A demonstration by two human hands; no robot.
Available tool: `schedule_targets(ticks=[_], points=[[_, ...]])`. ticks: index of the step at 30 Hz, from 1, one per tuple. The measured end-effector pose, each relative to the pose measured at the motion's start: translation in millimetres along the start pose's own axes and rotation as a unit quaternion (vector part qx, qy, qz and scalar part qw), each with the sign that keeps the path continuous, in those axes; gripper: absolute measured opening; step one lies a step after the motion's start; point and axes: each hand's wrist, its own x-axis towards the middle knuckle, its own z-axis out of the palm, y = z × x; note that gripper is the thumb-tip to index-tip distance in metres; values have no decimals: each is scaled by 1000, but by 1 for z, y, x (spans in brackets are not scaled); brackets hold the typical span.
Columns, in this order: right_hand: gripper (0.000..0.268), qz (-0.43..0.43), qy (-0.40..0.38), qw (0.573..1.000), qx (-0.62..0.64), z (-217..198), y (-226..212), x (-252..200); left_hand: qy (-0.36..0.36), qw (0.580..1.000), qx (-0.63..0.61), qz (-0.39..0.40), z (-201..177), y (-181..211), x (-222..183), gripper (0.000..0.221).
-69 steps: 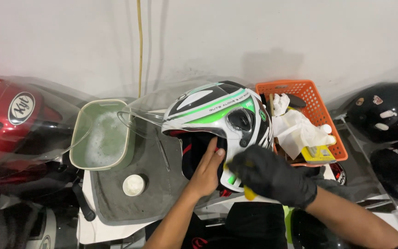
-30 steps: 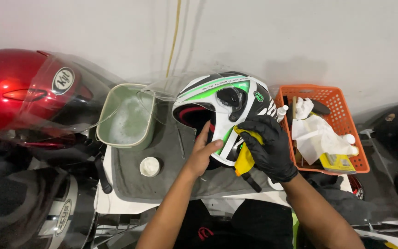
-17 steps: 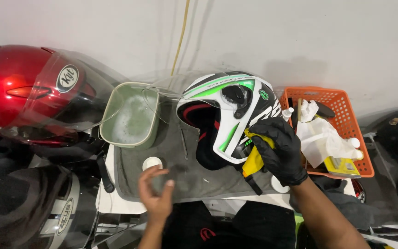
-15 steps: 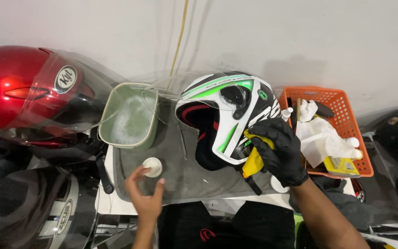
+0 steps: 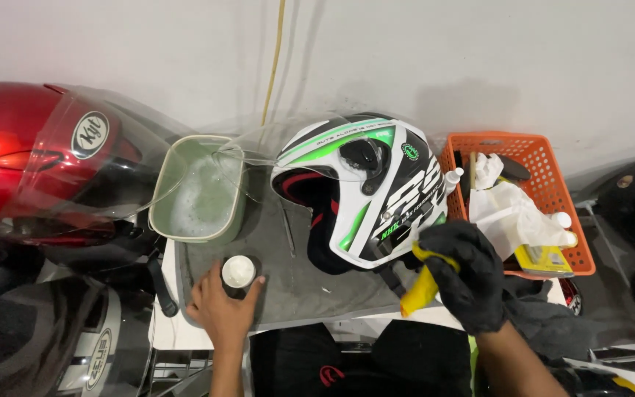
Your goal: The person cleans a white, black, and green motorcycle helmet using a yellow cloth and a white substance from a small container. They wipe the exterior shell, the visor, and the interior padding, rotating the helmet to access different areas.
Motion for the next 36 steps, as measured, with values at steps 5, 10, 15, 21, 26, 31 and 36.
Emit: schedule_targets(ticks=[5,10,15,21,26,31,36], points=[[24,77,52,991,92,-7,21,-63,53,997,-18,48,10,-10,-1,71],[24,143,61,974,162,11,28,-102,78,961,-206,166,-12,24,-22,72],[37,245,13,963,113,37,-6,-87,24,898,-311,309,-25,79,-38,73],[39,167,-56,984,19,38,-48,-63,12,862,-329,386,-41,113,-42,67],[43,47,-95,990,-93,39,-42,-61,-7,858,-323,400,-59,123,-42,67],[44,-82,-132,969,-192,41,-43,-48,-29,851,-301,431,-80,132,-40,62],[50,-164,-213,909,-319,43,-36,-49,-54,853,-270,444,-85,130,-39,66]])
